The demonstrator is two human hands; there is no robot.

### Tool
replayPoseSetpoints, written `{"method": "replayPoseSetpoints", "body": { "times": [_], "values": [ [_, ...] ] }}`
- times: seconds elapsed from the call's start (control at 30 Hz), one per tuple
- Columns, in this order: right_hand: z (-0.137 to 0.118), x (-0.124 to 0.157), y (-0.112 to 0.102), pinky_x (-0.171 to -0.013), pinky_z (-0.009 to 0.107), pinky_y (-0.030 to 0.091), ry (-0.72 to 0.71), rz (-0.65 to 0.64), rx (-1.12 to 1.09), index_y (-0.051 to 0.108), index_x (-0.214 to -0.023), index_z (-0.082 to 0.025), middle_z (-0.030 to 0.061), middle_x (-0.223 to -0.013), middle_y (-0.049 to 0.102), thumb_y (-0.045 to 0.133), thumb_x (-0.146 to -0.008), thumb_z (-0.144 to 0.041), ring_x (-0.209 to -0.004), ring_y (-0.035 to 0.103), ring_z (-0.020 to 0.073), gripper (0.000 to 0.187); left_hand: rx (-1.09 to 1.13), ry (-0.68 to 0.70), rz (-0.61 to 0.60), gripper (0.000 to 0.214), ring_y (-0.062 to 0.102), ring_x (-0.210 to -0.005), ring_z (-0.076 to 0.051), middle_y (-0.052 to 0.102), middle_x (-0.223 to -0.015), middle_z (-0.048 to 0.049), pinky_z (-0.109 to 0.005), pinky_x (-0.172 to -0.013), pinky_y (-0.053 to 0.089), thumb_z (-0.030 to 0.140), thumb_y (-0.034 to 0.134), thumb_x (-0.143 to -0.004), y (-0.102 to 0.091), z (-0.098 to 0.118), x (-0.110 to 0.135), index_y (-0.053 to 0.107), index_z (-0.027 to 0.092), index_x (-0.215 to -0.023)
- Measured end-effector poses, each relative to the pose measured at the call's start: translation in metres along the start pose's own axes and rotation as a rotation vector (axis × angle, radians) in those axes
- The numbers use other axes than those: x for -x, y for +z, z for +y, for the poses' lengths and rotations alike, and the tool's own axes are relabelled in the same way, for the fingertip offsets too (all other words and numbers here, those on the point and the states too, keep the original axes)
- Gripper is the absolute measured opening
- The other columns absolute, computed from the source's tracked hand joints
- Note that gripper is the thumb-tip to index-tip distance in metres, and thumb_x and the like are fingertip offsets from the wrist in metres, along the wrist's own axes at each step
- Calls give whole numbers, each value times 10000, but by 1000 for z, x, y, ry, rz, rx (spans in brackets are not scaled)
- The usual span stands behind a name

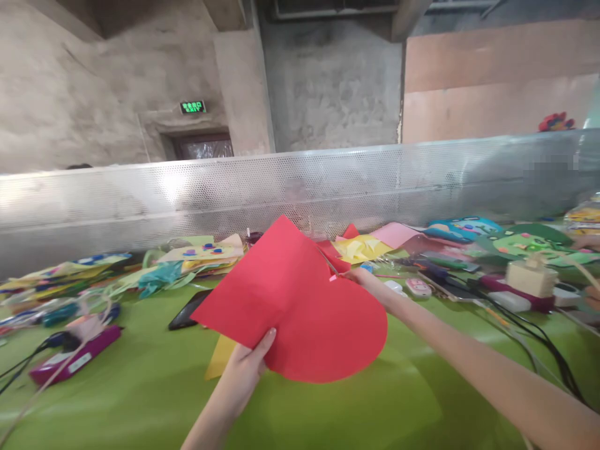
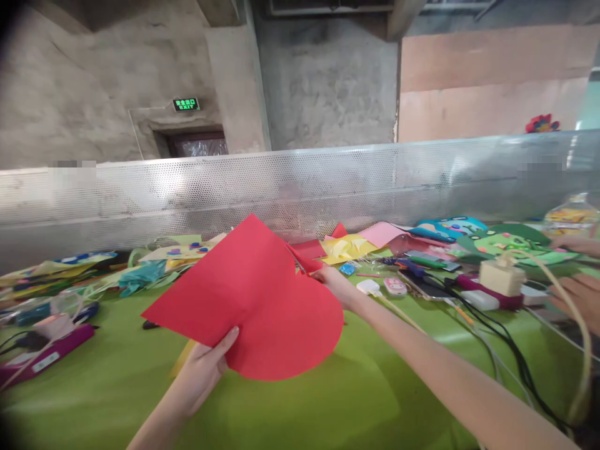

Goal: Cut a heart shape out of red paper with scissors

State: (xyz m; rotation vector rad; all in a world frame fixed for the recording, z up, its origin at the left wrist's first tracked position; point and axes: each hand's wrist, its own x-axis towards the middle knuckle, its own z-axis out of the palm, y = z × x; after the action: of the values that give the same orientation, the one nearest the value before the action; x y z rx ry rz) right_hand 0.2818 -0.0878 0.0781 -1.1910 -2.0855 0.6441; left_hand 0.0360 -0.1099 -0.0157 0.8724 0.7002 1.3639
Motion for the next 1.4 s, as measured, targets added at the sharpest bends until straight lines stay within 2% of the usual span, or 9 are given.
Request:
{"method": "replayPoseSetpoints", "body": {
  "times": [0.13,0.4,0.63,0.77,0.9,1.0,1.1,1.27,1.4],
  "values": [
    [3,-1,-3,-572,264,386,4,45,73,527,-613,-163,14,-644,571,481,-790,-337,-669,531,174,253,-44,-20,-10,387,524,-1155,-273,613,-1195,-68,-415,-977,439,288,737,-694,-2,4,-2,644,202,-1060],
    [9,-5,-11,-573,267,344,-28,14,159,463,-574,-173,9,-620,515,502,-753,-447,-611,448,139,330,-86,-41,-61,471,547,-1127,-272,610,-1197,-83,-409,-951,462,304,741,-692,-9,8,-6,605,203,-1132],
    [4,1,-17,-430,231,280,49,-43,156,348,-508,-196,-43,-465,365,439,-775,-302,-422,351,79,302,-119,-63,-63,472,528,-1148,-285,607,-1199,-94,-422,-973,442,311,766,-663,-9,18,-4,627,183,-1096],
    [4,2,-19,-418,223,324,105,-83,135,370,-522,-192,-42,-465,382,423,-753,-225,-403,376,76,239,-146,-72,-105,436,553,-1119,-271,621,-1179,-82,-402,-978,437,320,757,-672,-11,21,-7,645,191,-1074],
    [3,3,-18,-418,221,360,153,-85,119,372,-529,-194,-44,-461,378,428,-740,-213,-399,402,79,220,-233,-71,-132,472,562,-1106,-279,591,-1223,-87,-386,-920,482,348,729,-702,-17,23,-11,614,203,-1136],
    [0,4,-17,-421,222,385,168,-69,107,357,-538,-199,-53,-458,357,446,-750,-263,-395,406,77,239,-354,-67,-135,486,560,-1110,-276,566,-1258,-71,-373,-876,509,391,694,-732,-23,26,-13,581,231,-1177],
    [-1,5,-17,-407,223,384,183,-62,98,354,-545,-198,-50,-473,374,462,-762,-354,-394,429,81,289,-441,-102,-191,458,553,-1122,-258,556,-1274,-46,-359,-891,505,417,669,-754,-27,29,-15,575,242,-1166],
    [6,4,-18,-412,222,378,154,-64,83,392,-582,-192,-47,-517,395,466,-751,-363,-432,451,89,251,-483,-140,-256,406,534,-1147,-250,567,-1263,-25,-345,-922,493,432,660,-762,-29,34,-18,601,241,-1115],
    [7,6,-22,-424,227,363,135,-97,87,339,-532,-203,-53,-455,358,452,-738,-289,-416,412,87,250,-514,-115,-281,407,522,-1160,-250,549,-1283,-8,-346,-936,484,443,658,-760,-30,38,-20,600,260,-1118]
  ]
}}
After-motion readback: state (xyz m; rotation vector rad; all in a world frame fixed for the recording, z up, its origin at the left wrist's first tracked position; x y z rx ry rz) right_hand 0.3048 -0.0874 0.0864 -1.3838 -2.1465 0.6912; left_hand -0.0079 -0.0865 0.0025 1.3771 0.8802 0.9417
